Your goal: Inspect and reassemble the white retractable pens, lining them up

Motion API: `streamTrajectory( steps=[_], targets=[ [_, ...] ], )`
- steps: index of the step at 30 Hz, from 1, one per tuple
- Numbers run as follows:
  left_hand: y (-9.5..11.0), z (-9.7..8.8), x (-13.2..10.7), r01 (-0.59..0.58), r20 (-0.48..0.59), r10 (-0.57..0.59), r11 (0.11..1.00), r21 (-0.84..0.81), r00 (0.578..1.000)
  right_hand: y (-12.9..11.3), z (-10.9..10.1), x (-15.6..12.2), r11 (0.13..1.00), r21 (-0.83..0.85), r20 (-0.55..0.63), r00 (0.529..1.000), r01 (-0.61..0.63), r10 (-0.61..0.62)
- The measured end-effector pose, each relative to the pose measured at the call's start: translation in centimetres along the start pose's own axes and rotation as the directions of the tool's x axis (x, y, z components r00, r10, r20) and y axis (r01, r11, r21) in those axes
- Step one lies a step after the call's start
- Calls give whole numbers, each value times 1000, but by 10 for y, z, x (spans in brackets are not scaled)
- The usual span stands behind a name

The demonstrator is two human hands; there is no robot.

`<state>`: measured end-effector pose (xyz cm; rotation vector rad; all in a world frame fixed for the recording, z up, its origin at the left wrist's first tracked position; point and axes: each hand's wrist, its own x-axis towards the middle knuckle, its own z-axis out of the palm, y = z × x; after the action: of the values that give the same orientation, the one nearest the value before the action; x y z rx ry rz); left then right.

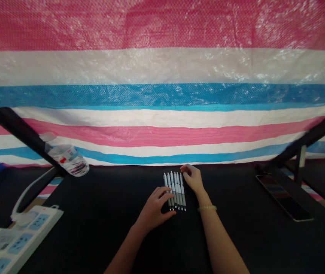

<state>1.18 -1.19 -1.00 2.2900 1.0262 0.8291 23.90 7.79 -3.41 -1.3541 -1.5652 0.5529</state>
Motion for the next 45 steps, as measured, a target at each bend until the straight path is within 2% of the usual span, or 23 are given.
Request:
streamTrajectory(
  steps=[6,14,21,25,28,31,34,36,39,42,45],
  targets=[
    [0,-1,-2,14,7,-14,1000,-9,1000,3,1,2,1000,-14,-17,1000,-11,11],
    [10,-6,1,36,-51,-43,992,-120,998,6,2,3,999,-15,-57,997,-43,42],
    [-5,-1,9,136,-180,-185,957,-257,966,8,0,5,997,-31,-110,991,-77,73],
    [-13,3,14,200,-165,-259,931,-306,952,8,-1,5,996,-37,-111,991,-82,77],
    [-18,2,24,296,-121,-336,918,-264,934,8,-1,5,996,-37,-120,989,-86,81],
    [-20,-2,39,391,-101,-395,919,-56,913,7,-2,5,995,-35,-131,988,-89,84],
    [-22,-5,54,402,-37,-402,898,179,915,5,-3,5,996,-32,-141,987,-88,83],
    [-22,-6,61,397,19,-414,884,246,910,4,-3,5,996,-29,-150,985,-89,84],
    [-23,-7,65,368,37,-384,906,208,923,2,-3,5,995,-28,-162,983,-92,87],
    [-25,-7,62,349,5,-352,930,117,936,2,-2,5,995,-25,-166,982,-95,89],
    [-27,-7,58,364,-19,-363,931,39,932,2,-1,5,995,-20,-167,981,-99,94]
  ],
)
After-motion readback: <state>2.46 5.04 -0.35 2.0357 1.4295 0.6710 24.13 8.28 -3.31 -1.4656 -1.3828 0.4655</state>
